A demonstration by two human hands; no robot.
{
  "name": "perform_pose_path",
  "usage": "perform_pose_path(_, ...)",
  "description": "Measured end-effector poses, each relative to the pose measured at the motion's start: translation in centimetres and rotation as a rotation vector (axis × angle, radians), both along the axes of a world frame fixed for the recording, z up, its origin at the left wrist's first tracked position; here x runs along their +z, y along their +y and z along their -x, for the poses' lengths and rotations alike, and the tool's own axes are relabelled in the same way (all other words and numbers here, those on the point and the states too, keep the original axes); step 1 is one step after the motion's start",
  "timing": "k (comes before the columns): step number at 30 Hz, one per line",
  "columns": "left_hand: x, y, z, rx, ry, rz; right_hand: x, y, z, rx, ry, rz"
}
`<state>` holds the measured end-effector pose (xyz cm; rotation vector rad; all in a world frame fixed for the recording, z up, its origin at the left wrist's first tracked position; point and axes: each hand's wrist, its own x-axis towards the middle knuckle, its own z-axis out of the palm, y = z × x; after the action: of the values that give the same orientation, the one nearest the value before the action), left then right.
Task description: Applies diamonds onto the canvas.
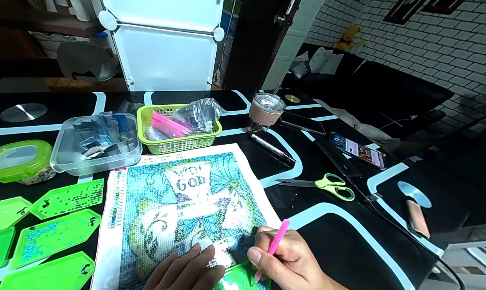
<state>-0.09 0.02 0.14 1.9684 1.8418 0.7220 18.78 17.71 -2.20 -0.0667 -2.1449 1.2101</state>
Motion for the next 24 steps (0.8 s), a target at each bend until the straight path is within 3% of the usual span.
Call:
perform_pose_path(5, 0.0, 0.0, 0.0, 0.0, 0.013, 0.007, -0.3, 0.3, 0.5, -0.18, 0.047, 0.265)
perform_pose_path(9, 0.1, 0.1, 0.0, 0.003, 0.005, 0.016, -0.6, 0.6, 1.0, -0.308, 0.031, 0.191)
perform_pose_path(24, -0.3, 0.0, 0.0, 0.002, 0.013, -0.007, -0.8, 0.6, 1.0, -0.329, -0.026, 0.057)
